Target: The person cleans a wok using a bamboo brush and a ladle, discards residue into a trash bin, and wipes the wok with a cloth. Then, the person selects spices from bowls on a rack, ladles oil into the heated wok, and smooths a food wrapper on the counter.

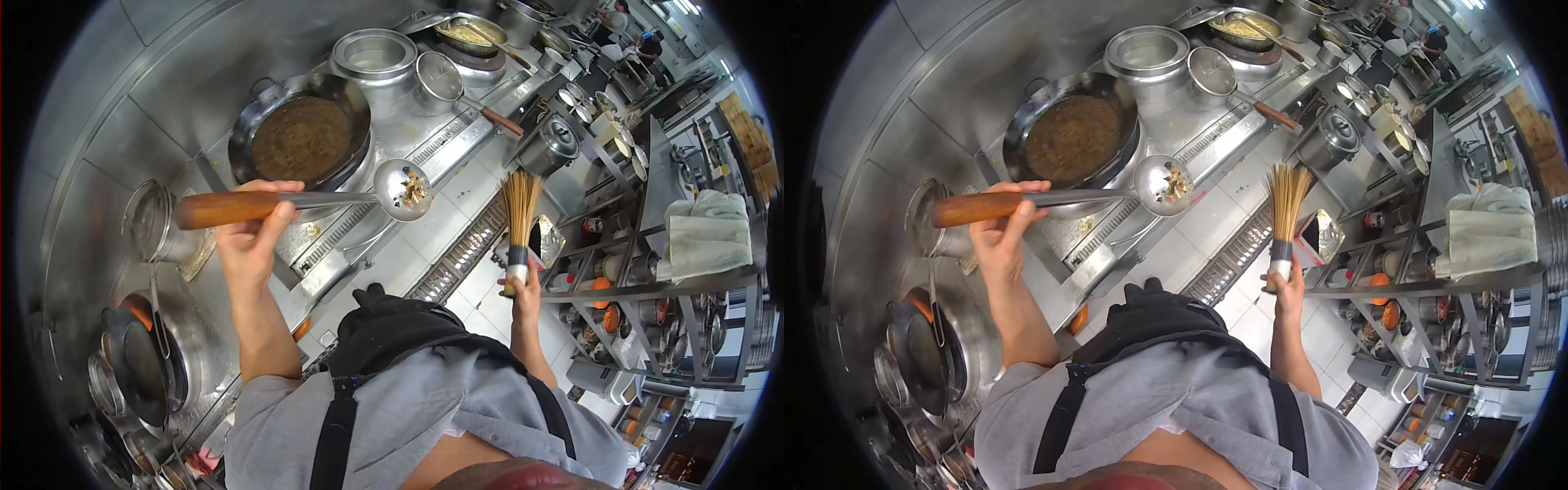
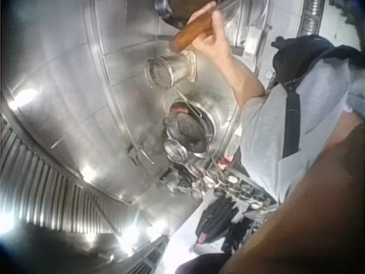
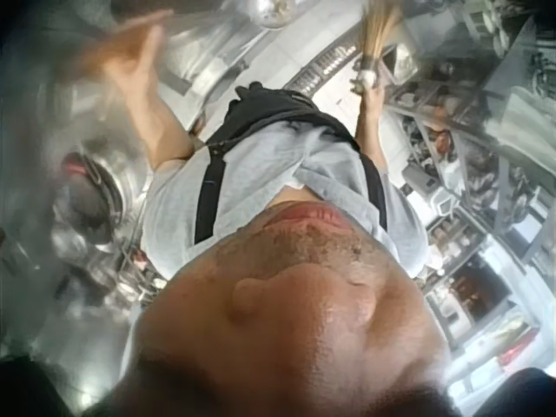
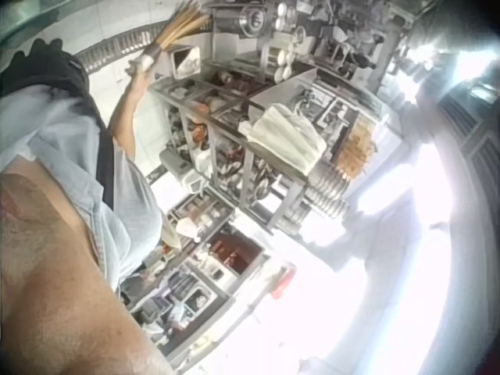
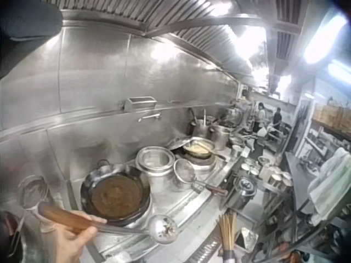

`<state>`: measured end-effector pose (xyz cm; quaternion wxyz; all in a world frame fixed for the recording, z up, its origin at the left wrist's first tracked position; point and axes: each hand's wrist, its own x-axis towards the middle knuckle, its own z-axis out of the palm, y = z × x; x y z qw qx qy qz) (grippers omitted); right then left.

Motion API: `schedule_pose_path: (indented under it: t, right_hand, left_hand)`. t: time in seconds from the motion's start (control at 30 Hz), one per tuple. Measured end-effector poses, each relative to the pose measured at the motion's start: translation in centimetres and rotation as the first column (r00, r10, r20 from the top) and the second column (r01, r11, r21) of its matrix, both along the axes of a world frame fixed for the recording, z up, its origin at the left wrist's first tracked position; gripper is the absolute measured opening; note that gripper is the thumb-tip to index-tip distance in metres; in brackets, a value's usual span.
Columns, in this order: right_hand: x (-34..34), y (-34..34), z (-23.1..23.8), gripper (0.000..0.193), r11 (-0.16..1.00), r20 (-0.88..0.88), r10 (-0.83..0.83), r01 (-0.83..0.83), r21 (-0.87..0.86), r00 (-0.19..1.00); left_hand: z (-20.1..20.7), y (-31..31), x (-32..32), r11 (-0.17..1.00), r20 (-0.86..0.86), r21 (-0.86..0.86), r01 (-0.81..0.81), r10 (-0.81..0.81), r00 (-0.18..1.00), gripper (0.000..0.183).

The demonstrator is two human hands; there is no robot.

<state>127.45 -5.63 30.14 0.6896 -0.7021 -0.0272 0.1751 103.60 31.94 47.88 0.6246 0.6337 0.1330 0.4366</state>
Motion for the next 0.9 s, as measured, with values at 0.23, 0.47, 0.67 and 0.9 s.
schedule_pose_path:
  t: [0.23,0.47,0.67,0.9]
  right_hand:
    - [17.8,8.1,1.9,0.075,0.893,0.263,0.294,-0.166,-0.417,0.919]
    - [36.3,18.5,-0.3,0.072,0.696,0.309,0.576,-0.256,-0.67,0.757]
    - [48.3,25.9,0.9,0.061,0.325,0.163,0.869,-0.29,-0.9,0.468]
    - [55.9,28.7,3.0,0.051,0.29,0.205,0.894,-0.166,-0.942,0.399]
  left_hand:
    - [-2.5,5.1,10.4,0.994,-0.066,0.108,0.016,-0.009,0.998,0.025]
    - [-3.2,4.7,19.3,0.994,-0.108,0.009,-0.11,0.111,0.988,0.025]
    - [-3.9,4.7,26.5,0.96,-0.194,-0.011,-0.281,0.273,0.942,0.025]
    - [-5.4,4.2,31.9,0.914,-0.314,-0.018,-0.406,0.381,0.87,0.025]
